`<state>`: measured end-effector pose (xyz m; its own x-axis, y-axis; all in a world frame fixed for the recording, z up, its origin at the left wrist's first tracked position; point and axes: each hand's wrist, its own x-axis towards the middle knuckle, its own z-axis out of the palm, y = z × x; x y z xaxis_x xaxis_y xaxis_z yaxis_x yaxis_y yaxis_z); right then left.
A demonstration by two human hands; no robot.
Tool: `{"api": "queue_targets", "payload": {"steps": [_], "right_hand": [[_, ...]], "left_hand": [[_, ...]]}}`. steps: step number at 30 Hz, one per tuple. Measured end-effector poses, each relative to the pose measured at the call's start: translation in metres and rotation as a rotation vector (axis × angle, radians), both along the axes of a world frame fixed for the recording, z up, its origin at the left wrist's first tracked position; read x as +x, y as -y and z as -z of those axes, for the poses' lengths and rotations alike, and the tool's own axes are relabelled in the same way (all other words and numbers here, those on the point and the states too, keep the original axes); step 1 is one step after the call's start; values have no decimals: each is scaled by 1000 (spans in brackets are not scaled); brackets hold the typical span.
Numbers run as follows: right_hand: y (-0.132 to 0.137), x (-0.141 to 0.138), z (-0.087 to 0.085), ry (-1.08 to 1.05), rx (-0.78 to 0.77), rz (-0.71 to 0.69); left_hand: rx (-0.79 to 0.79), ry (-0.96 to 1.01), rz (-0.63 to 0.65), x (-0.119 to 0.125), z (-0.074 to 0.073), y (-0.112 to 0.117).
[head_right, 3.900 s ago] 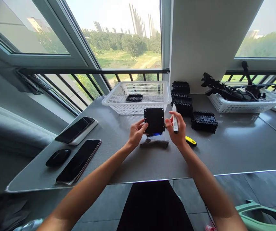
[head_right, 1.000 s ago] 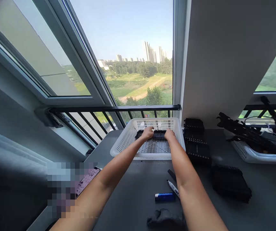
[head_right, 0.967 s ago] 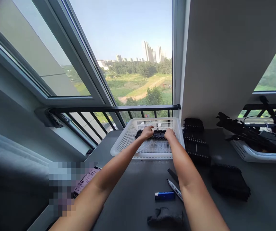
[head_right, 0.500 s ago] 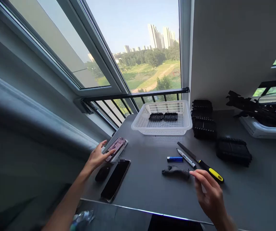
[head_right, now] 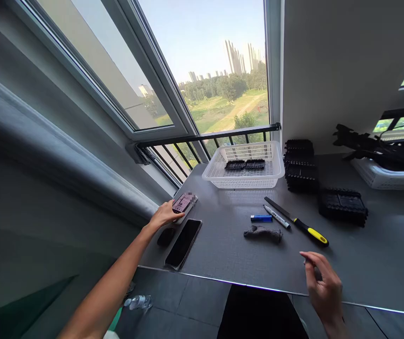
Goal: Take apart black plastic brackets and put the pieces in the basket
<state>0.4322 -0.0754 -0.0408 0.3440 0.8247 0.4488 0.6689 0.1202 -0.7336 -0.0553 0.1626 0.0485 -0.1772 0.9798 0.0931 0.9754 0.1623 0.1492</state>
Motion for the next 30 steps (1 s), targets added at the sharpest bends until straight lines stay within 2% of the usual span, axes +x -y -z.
{"api": "queue_targets", "payload": {"steps": [2,4,9,12,17,30], "right_hand": [[-1,1,2,-47,-23,14],[-1,0,3,-76,-41,25],[-3,-2,3,-46,-62,27],[-4,-1,2,-10,-51,18],[-4,-1,4,9,-61,21],[0,0,6,-6,-119,8]], "left_hand": [[-26,-12,25,2,6,2],[27,4,23,7,14,7],[459,89,-20,25,30,24],[586,122,-50,36,29,30],[665,151,-85,44,25,32],[720,200,-126,40,25,35]]}}
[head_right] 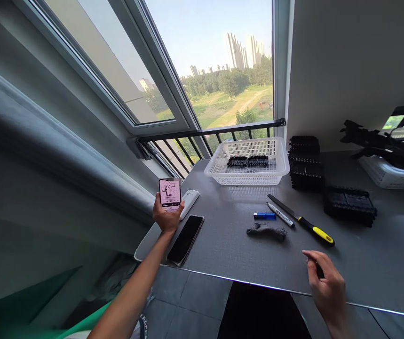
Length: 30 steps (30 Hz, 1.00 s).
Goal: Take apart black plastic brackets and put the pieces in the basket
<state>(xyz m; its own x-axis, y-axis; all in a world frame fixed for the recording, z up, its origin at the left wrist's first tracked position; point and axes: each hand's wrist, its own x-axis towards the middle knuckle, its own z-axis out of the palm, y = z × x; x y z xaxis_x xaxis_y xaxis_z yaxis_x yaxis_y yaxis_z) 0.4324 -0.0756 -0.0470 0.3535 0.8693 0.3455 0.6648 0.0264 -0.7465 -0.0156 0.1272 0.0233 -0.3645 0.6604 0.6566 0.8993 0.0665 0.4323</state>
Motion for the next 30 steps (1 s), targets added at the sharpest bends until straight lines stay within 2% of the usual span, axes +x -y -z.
{"api": "queue_targets", "payload": {"steps": [4,18,30], "right_hand": [[0,-1,-1,-15,-2,11],[-2,-2,-1,-4,25,11],[0,1,2,0,-10,-10]], "left_hand": [[22,26,41,-3,1,0],[-41,29,54,-6,2,-1],[-122,0,101,-26,11,-9]]}}
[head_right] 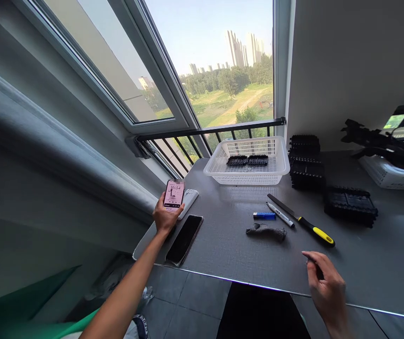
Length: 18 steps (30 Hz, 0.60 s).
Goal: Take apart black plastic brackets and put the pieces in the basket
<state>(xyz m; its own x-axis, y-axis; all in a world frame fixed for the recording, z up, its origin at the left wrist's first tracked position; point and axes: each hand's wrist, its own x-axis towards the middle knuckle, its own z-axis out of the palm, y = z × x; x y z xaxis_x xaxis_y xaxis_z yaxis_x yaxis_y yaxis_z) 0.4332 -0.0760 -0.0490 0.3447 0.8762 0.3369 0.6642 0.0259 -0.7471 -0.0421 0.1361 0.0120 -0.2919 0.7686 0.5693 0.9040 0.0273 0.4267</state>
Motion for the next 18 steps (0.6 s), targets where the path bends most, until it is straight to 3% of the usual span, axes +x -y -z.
{"api": "queue_targets", "payload": {"steps": [10,18], "right_hand": [[-2,-1,0,15,17,-5],[-4,-2,-2,52,61,-18]], "left_hand": [[-442,78,42,-13,-14,-15],[-659,-4,134,-20,-24,-30]]}}
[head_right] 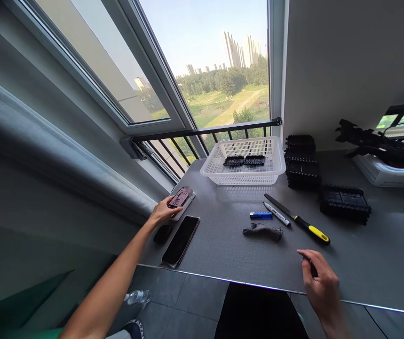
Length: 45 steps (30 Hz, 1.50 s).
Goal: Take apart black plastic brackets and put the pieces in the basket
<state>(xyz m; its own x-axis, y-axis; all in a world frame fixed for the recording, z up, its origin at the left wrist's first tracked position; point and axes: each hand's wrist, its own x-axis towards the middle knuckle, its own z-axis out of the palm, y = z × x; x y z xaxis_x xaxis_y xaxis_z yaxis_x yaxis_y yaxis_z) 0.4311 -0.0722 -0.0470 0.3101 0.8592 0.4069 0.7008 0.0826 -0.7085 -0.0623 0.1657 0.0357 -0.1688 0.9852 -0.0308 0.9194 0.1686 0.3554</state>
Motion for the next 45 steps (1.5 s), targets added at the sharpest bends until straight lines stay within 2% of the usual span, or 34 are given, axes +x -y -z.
{"api": "queue_targets", "payload": {"steps": [6,11,16,19,22,23,25,27,29,31,34,36,39,42,45], "right_hand": [[1,-4,-2,-14,-7,-21],[1,-3,-2,-38,-53,-65],[-1,-4,2,-65,-38,-50],[-1,1,-7,-86,-30,-79],[-11,28,-25,24,-3,-132],[-18,43,-32,94,17,-108],[-37,78,-41,267,56,-5],[-58,114,-44,444,50,117],[-76,143,-40,585,1,199],[-88,162,-35,646,-67,202],[-97,175,-31,637,-118,168],[-101,177,-33,615,-116,165],[-102,177,-38,596,-91,148],[-95,175,-40,578,-13,178],[-82,163,-41,577,129,237]], "left_hand": [[-98,-80,13,-1,-2,-10],[-91,-165,-75,13,-4,-23],[-83,-222,-119,27,-5,-36],[-73,-214,-128,31,-5,-35],[-77,-159,-145,38,-10,-24],[-20,-155,-135,42,-12,-19],[261,-162,-68,52,-19,-10],[531,-132,67,68,-28,-3],[712,-73,226,88,-39,4],[880,-5,365,114,-48,10],[1048,96,483,157,-53,19],[1114,165,522,185,-50,24],[1162,257,606,219,-36,27],[1182,365,626,245,-14,29],[1117,468,647,265,11,30]]}}
